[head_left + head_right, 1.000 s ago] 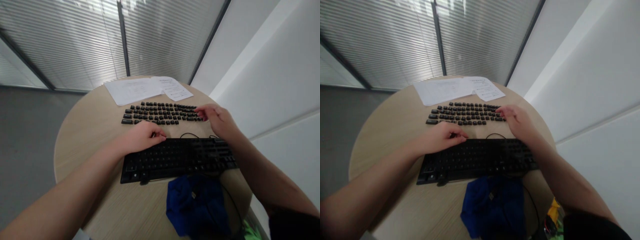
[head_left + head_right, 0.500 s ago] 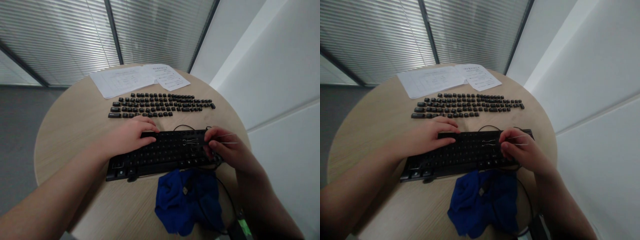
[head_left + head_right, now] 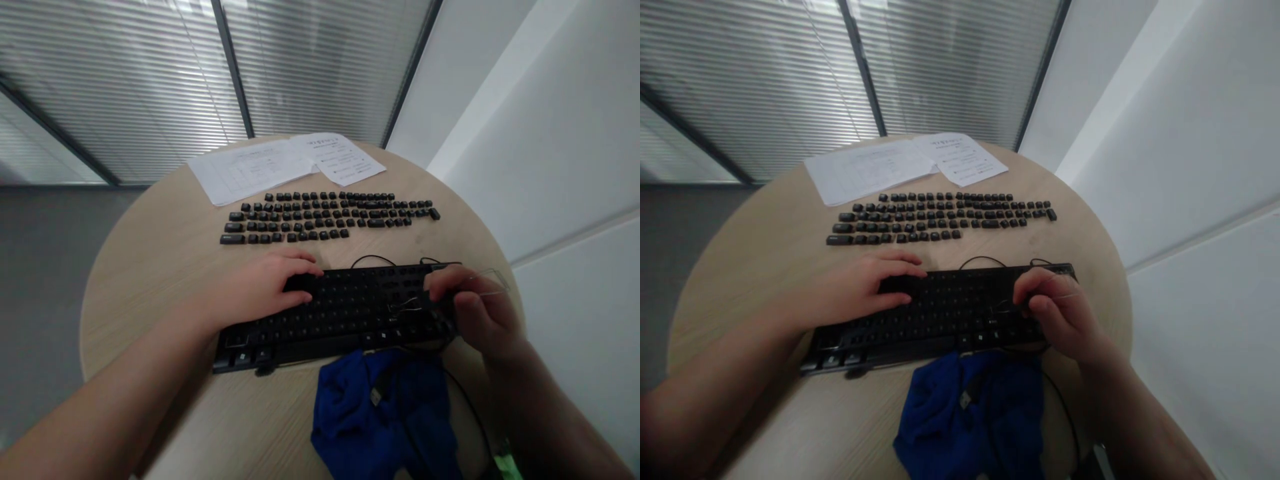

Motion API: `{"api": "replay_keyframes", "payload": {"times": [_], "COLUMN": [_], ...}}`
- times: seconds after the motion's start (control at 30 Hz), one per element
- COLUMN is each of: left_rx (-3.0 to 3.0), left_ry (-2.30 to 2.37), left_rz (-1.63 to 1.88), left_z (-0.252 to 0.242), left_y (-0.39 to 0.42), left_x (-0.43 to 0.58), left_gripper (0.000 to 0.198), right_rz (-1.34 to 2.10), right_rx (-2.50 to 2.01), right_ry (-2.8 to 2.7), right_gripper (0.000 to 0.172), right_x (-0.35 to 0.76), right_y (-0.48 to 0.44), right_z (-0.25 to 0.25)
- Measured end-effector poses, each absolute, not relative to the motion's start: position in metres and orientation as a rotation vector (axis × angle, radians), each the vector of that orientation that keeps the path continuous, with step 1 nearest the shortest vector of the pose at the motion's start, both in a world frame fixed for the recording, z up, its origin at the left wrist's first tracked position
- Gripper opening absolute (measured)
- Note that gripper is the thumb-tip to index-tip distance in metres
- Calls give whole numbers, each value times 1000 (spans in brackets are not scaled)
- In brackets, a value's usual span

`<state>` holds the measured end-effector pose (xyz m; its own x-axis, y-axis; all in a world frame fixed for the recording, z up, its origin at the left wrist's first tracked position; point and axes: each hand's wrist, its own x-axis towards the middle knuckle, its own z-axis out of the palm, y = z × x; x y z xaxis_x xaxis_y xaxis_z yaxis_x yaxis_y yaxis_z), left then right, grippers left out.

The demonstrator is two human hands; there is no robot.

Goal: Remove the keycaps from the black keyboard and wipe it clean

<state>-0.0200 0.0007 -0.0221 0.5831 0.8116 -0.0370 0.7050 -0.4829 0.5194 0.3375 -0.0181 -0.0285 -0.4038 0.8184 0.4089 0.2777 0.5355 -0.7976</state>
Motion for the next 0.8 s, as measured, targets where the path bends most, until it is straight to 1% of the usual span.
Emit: {"api": "replay_keyframes", "payload": {"times": [0.2, 0.33, 0.57, 0.8], "left_rx": [2357, 2370, 2360, 2381], "left_ry": [1168, 1139, 1108, 1114], "left_rz": [265, 256, 192, 195], "left_z": [-25, -26, -30, -32], "left_y": [2, 0, -1, 0], "left_x": [-23, -22, -21, -21], "left_gripper": [44, 45, 52, 51], "right_rz": [868, 834, 806, 779], "right_rx": [-825, -788, -814, -787], "right_ry": [-2176, -2243, -2286, -2320], "right_gripper": [36, 30, 28, 27], "right_x": [338, 329, 324, 321], "right_y": [-15, -16, -17, -18], "right_z": [-31, -26, -26, -24]}}
